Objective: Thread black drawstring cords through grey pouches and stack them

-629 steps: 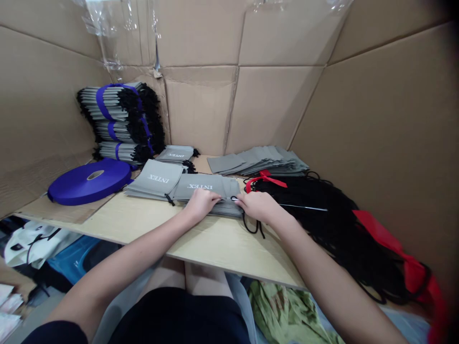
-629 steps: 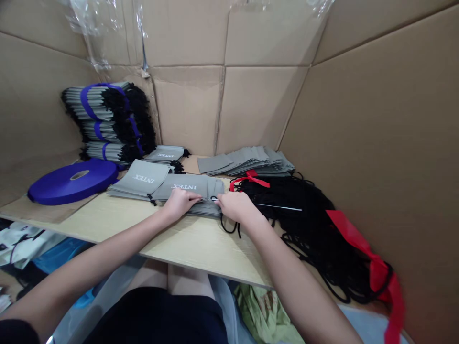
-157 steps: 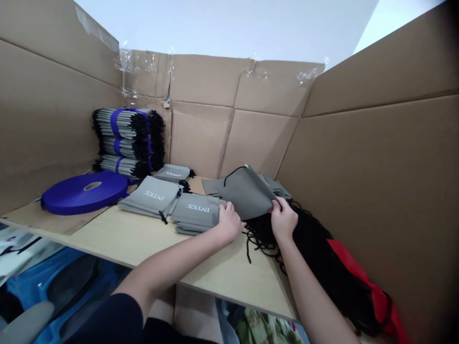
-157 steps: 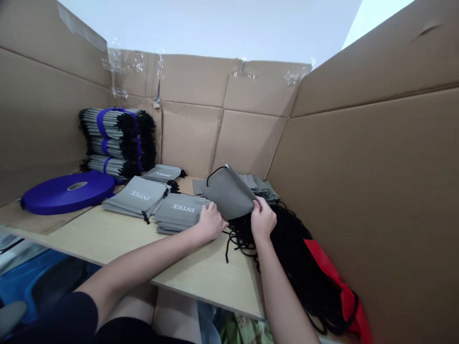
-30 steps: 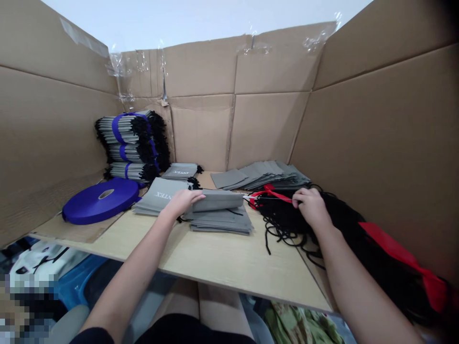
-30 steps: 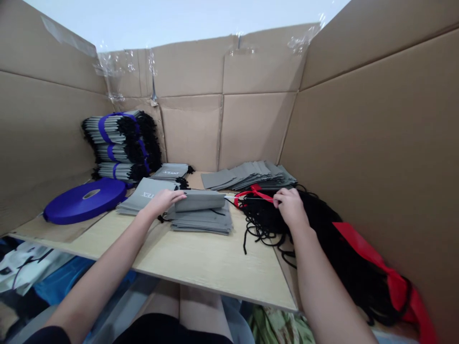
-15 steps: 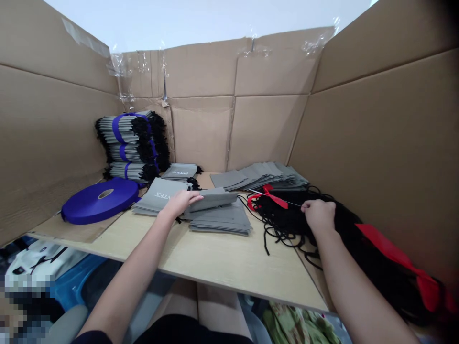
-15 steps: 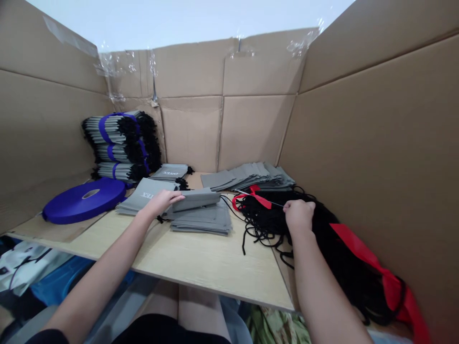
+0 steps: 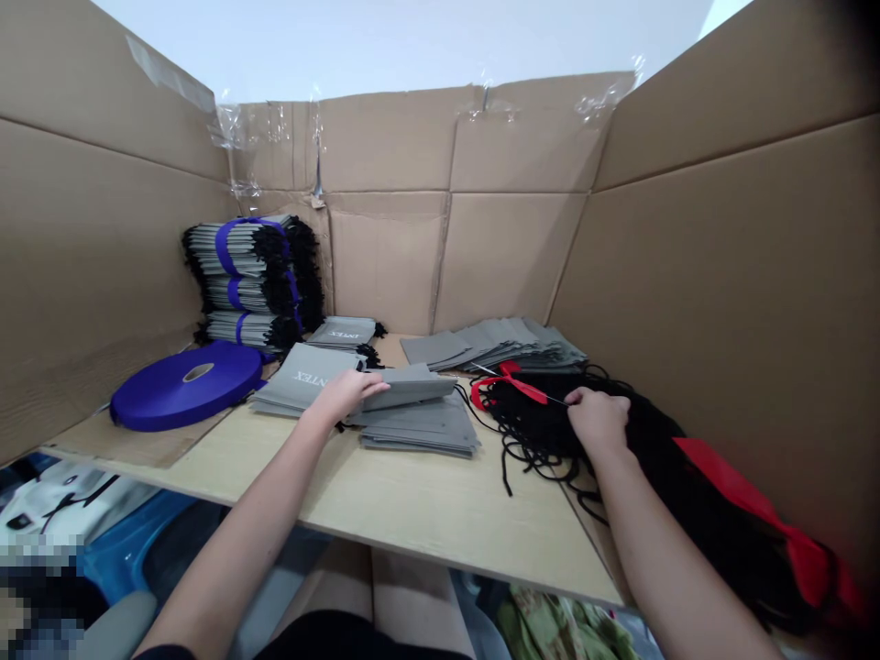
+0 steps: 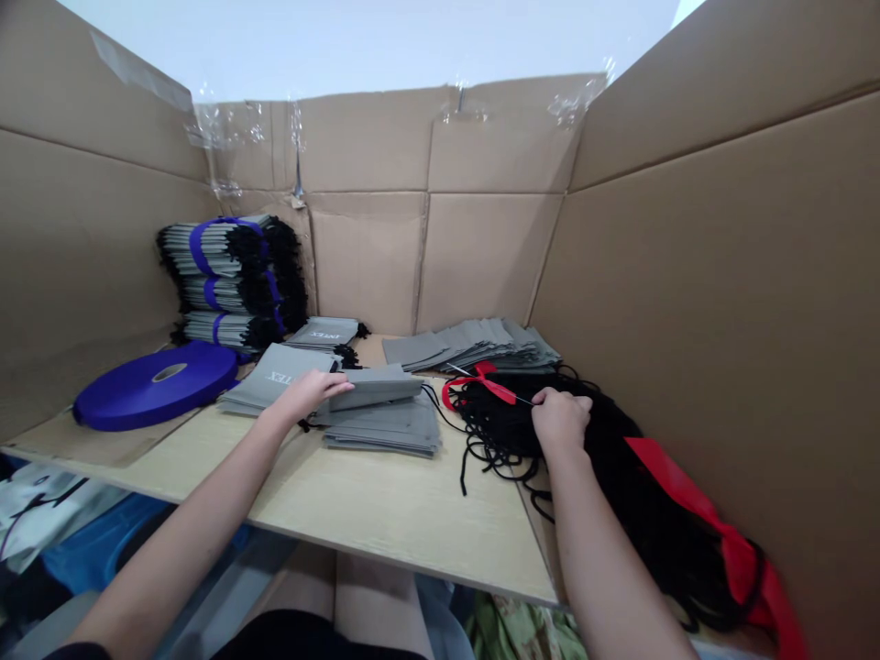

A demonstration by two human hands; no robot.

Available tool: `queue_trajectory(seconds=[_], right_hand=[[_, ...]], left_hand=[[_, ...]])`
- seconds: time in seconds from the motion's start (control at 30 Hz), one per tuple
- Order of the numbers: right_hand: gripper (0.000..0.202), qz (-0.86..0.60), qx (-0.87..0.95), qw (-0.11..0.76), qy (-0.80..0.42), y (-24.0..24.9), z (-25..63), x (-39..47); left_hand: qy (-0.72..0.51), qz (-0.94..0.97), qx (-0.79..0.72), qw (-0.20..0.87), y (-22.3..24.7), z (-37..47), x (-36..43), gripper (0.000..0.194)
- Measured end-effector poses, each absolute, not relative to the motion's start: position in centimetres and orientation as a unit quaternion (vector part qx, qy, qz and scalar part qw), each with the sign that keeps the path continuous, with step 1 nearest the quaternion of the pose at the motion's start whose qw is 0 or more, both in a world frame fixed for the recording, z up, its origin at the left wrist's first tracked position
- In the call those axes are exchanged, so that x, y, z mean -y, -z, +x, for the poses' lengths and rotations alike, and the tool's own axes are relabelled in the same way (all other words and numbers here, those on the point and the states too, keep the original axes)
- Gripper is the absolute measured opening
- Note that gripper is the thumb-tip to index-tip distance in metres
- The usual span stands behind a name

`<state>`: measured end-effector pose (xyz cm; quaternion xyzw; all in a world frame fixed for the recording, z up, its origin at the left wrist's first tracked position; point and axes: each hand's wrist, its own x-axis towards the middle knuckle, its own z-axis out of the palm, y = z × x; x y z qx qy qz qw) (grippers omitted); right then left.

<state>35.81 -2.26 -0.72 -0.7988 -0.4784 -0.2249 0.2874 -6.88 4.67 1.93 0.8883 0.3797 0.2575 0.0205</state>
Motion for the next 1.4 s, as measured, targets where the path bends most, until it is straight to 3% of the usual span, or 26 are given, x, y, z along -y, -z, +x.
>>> queue_trajectory(seconds=[0.23,0.4,0.5,0.6,0.77,0.87,1.0,1.13,1.4], right_hand=[[0.029,-0.750,0.538,0.285,0.258,0.4,32.3,1.3],[0.020,-0.737,0.589,0.249,0.221,1.3,32.0,0.4],[0.021,-0.747,0.581,0.239,0.217,1.7,32.4,0.5],[0.019,-0.755,0.569,0.236,0.225,1.7,32.5,0.7],[0.021,-0.743,0.555,0.266,0.263,0.3,31.8,1.6],[0.023,-0.714,0.569,0.287,0.292,-1.2,30.9,2.6],[0.020,-0.603,0.652,0.308,0.342,-3.0,29.5,3.9],[0.022,-0.566,0.674,0.307,0.362,-3.9,29.1,4.7],[0.029,-0.550,0.706,0.289,0.341,-4.3,28.7,5.2]], left_hand=[[-0.204,0.876,-0.433,-0.055,-2.3,-7.1,-4.4,0.043],[-0.167,0.845,-0.477,-0.178,-1.5,-5.5,-3.5,0.030],[-0.161,0.864,-0.415,-0.234,-0.8,-3.6,-3.1,0.041],[-0.143,0.903,-0.336,-0.225,-0.3,-2.1,-3.2,0.047],[-0.143,0.932,-0.271,-0.193,-0.5,-0.9,-3.6,0.034],[-0.194,0.911,-0.318,-0.174,-1.2,-1.1,-3.5,0.028],[-0.260,0.857,-0.417,-0.152,-2.2,-2.1,-3.6,0.041],[-0.250,0.820,-0.500,-0.119,-2.4,-3.2,-4.3,0.045],[-0.250,0.818,-0.502,-0.129,-2.1,-3.4,-4.1,0.043]])
